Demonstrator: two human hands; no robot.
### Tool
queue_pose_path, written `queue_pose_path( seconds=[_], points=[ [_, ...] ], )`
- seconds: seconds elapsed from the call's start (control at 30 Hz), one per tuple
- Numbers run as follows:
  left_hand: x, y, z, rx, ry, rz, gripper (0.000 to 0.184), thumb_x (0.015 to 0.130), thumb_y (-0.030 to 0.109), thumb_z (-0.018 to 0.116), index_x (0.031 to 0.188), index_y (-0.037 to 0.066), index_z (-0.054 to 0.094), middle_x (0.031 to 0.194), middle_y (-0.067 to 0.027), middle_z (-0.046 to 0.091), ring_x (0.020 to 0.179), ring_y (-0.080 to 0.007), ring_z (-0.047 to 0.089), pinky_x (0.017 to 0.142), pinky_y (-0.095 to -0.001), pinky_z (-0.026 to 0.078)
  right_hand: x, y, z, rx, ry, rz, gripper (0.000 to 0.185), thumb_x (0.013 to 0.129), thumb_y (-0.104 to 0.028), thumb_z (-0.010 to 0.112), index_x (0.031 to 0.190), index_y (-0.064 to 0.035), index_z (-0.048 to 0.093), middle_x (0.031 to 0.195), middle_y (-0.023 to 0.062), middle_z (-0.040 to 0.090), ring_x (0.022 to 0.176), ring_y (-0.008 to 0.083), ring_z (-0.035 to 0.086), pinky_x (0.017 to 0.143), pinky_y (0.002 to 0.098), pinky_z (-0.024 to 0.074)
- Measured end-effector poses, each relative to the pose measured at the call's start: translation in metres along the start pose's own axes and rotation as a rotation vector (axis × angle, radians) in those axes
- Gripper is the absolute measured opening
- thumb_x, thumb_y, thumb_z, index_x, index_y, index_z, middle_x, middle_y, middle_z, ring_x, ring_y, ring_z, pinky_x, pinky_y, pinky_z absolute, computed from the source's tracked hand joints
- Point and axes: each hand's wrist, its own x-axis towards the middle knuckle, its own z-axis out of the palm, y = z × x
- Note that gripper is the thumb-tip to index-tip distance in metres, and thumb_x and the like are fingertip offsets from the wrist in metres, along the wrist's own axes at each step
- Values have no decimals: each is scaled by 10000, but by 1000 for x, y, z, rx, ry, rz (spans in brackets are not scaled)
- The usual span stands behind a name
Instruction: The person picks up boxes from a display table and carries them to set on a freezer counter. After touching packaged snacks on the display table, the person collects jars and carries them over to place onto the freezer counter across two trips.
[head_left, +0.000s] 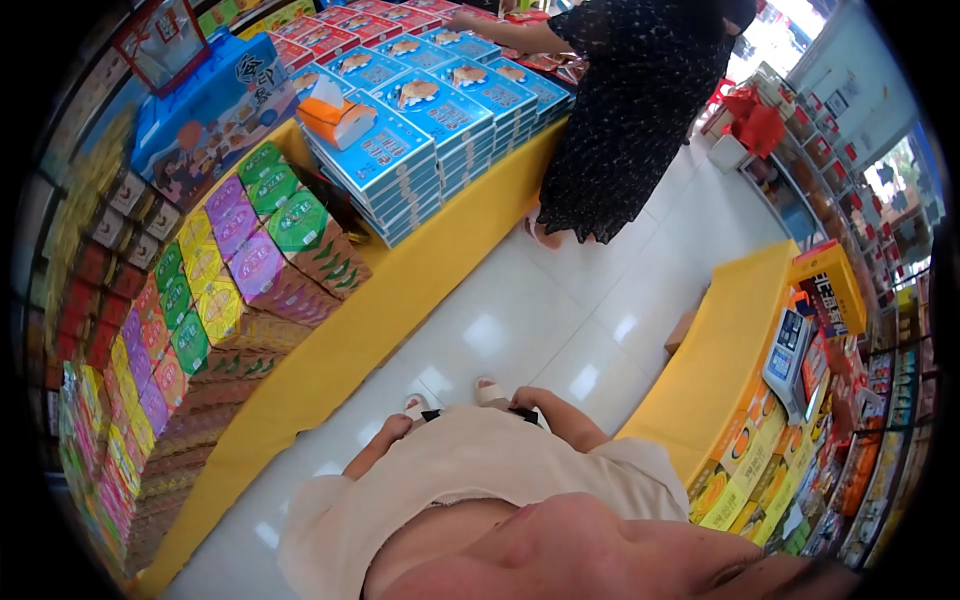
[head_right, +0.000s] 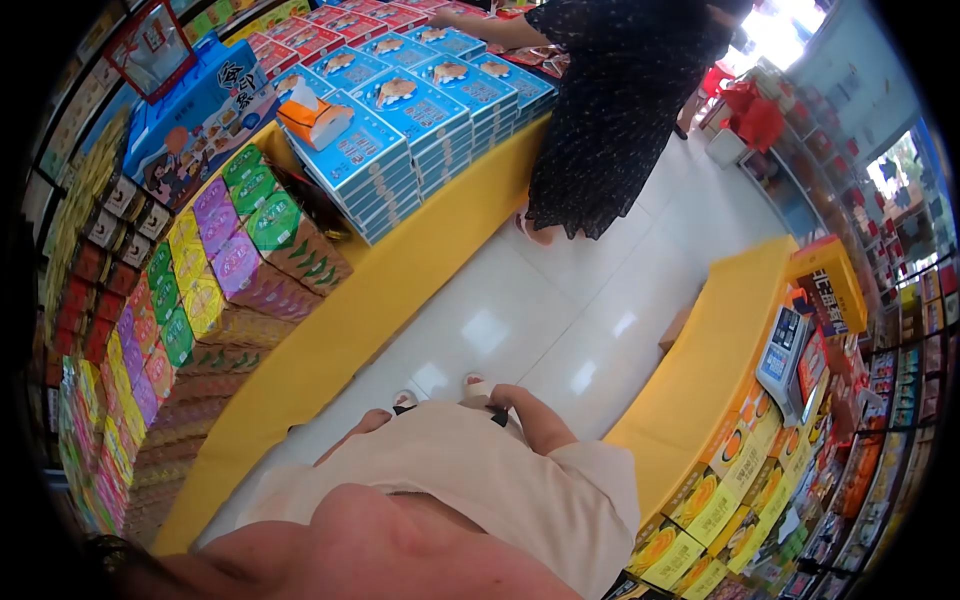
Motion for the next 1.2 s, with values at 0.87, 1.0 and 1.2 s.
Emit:
queue_pose_path(
  seconds=[0.87, 1.0, 1.2],
  points=[
    [-50, 1, 119, -294, 280, -70, 255, 702, 210, 630, 892, 43, 658, 851, -117, 648, 784, -240, 600, 734, -333, 465, -33, 38, -12, 387, 51, 23, 313, 707, -328, 632, 834, -43, 661, 731, 64, 626, 629, 135, 555, 580, 303, 464],
    [-44, -28, 140, -408, 310, -1, 248, 718, 235, 555, 831, 46, 669, 792, -129, 648, 725, -223, 610, 677, -319, 465, -6, 66, 12, 191, 151, 0, 282, 744, -327, 600, 821, -64, 669, 716, 76, 628, 623, 168, 585, 568, 316, 487],
    [-81, -26, 169, -120, 204, -93, 302, 756, 283, 480, 876, 74, 662, 858, -103, 649, 799, -237, 610, 733, -338, 462, -30, 56, 28, 93, 272, -65, 303, 727, -330, 583, 819, -56, 673, 792, 125, 647, 701, 236, 606, 687, 343, 461]
  ],
)
